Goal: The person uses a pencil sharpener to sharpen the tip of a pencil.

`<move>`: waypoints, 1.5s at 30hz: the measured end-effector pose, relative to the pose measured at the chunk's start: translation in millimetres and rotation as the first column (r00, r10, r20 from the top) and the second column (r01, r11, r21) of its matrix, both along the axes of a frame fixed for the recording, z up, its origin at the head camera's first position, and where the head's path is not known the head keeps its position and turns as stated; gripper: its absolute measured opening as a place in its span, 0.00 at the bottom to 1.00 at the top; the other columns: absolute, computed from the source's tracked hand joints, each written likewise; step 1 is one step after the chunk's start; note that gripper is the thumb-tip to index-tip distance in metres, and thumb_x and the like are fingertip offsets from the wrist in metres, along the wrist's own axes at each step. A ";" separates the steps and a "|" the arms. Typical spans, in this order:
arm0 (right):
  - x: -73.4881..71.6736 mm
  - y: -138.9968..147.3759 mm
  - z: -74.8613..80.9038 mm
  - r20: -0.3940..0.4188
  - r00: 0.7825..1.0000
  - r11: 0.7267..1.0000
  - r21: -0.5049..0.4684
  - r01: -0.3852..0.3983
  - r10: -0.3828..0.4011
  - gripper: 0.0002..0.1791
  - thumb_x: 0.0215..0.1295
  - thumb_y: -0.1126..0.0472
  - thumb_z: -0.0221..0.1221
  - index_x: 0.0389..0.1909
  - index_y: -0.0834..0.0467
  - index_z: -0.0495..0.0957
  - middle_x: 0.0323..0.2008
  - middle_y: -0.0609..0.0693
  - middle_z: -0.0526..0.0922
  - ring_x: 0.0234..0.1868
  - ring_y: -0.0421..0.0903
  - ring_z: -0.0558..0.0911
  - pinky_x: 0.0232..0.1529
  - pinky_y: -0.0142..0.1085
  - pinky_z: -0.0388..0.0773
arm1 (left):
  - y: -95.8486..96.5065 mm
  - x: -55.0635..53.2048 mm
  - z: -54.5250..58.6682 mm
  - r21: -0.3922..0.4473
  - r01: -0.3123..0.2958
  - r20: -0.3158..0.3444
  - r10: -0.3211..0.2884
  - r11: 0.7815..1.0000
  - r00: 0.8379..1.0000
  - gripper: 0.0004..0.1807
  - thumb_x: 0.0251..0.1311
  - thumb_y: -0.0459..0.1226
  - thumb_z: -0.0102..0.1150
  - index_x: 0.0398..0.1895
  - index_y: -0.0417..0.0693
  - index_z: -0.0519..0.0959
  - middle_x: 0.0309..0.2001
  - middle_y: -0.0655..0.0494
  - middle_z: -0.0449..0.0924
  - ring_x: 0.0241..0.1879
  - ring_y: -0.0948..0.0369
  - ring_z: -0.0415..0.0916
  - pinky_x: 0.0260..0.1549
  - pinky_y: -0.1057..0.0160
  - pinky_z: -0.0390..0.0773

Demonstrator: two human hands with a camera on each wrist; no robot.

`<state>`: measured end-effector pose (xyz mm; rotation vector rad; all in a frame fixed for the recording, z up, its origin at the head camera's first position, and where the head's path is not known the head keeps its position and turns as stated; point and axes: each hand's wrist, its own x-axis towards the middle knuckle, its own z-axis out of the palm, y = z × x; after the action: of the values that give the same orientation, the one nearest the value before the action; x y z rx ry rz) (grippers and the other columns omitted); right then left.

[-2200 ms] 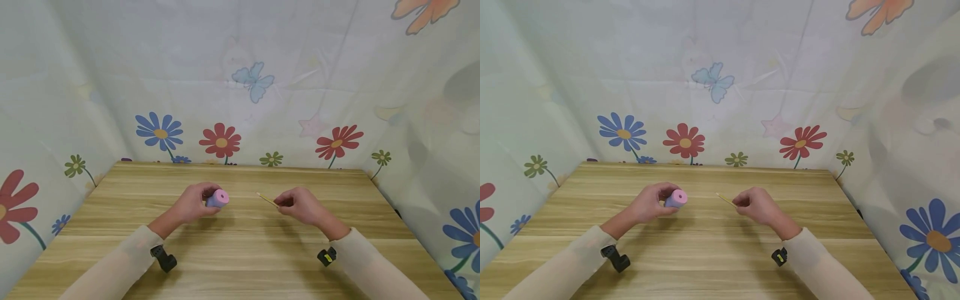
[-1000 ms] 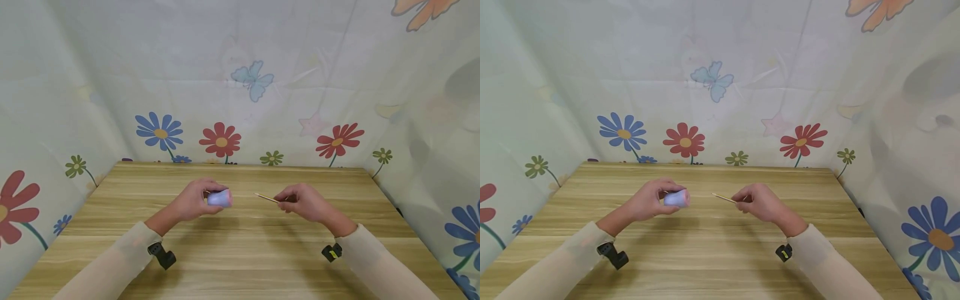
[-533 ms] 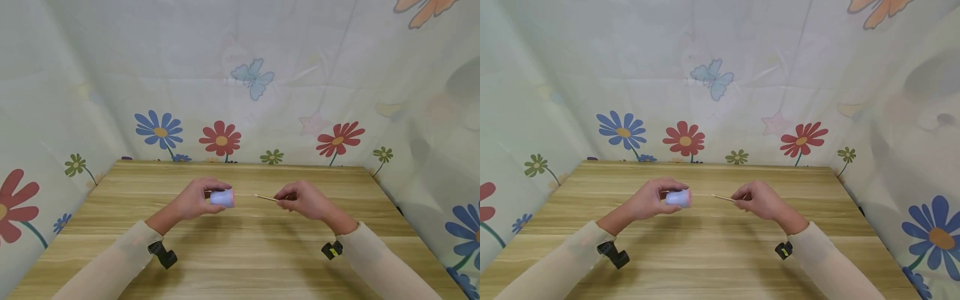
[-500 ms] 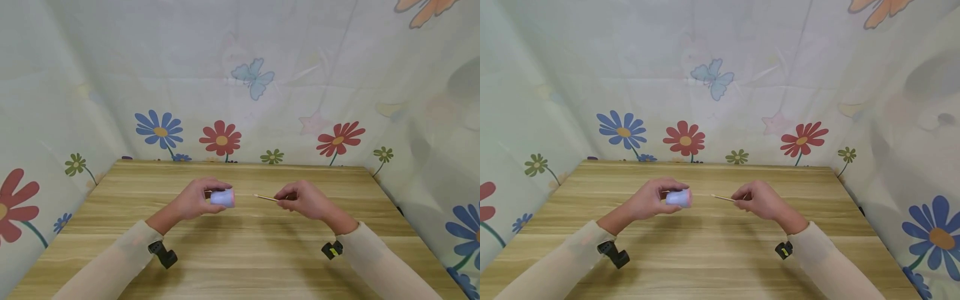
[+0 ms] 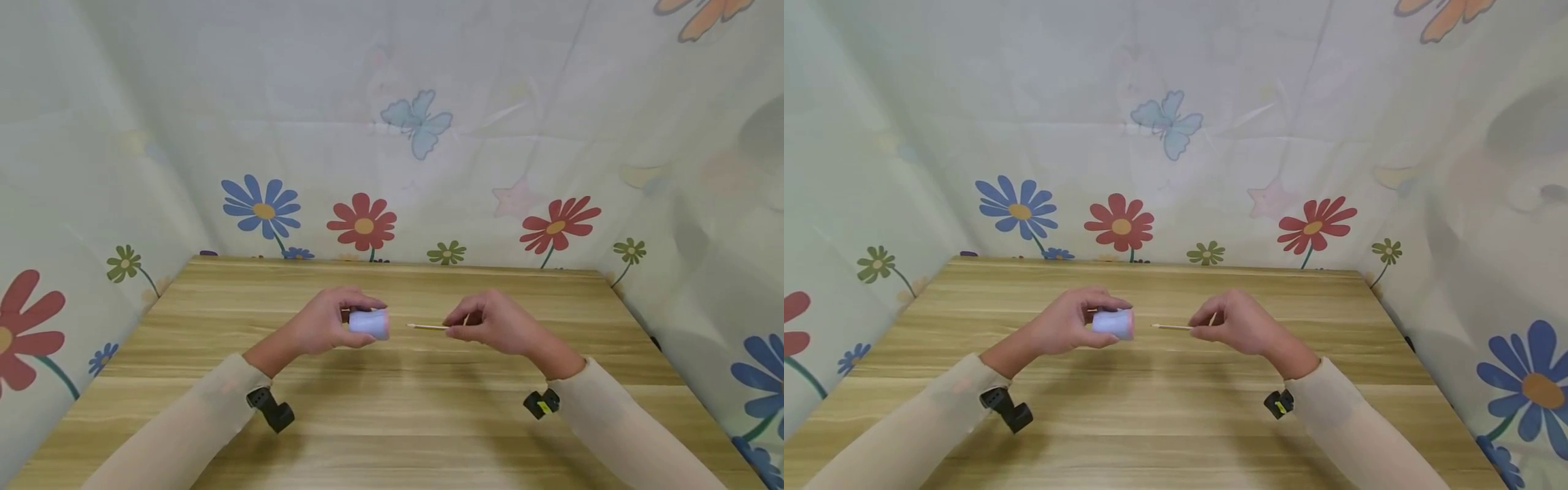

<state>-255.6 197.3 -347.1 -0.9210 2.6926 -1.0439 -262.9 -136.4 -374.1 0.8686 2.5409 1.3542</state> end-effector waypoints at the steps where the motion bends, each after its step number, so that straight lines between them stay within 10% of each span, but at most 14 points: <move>1: -0.1 -0.5 0.6 -0.001 1.000 1.000 0.000 -0.004 0.004 0.04 0.62 0.58 0.72 0.38 0.49 0.91 0.33 0.43 0.89 0.26 0.41 0.79 0.26 0.32 0.77 | 0.4 -0.4 0.1 0.005 0.008 0.003 -0.008 1.000 1.000 0.28 0.53 0.40 0.78 0.60 0.54 0.84 0.51 0.54 0.81 0.46 0.53 0.78 0.44 0.57 0.83; 45: 2.2 -21.9 9.9 0.010 0.997 0.997 0.024 -0.073 0.073 0.05 0.64 0.56 0.70 0.40 0.48 0.91 0.34 0.41 0.89 0.28 0.41 0.81 0.29 0.34 0.82 | 14.6 -0.2 -1.3 0.069 0.123 -0.037 -0.121 0.990 0.992 0.27 0.54 0.37 0.77 0.59 0.50 0.84 0.47 0.53 0.79 0.45 0.54 0.78 0.44 0.62 0.84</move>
<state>-253.4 175.4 -337.2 -0.9989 2.6366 -0.9964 -263.1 -121.8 -375.3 1.0494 2.4317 1.4120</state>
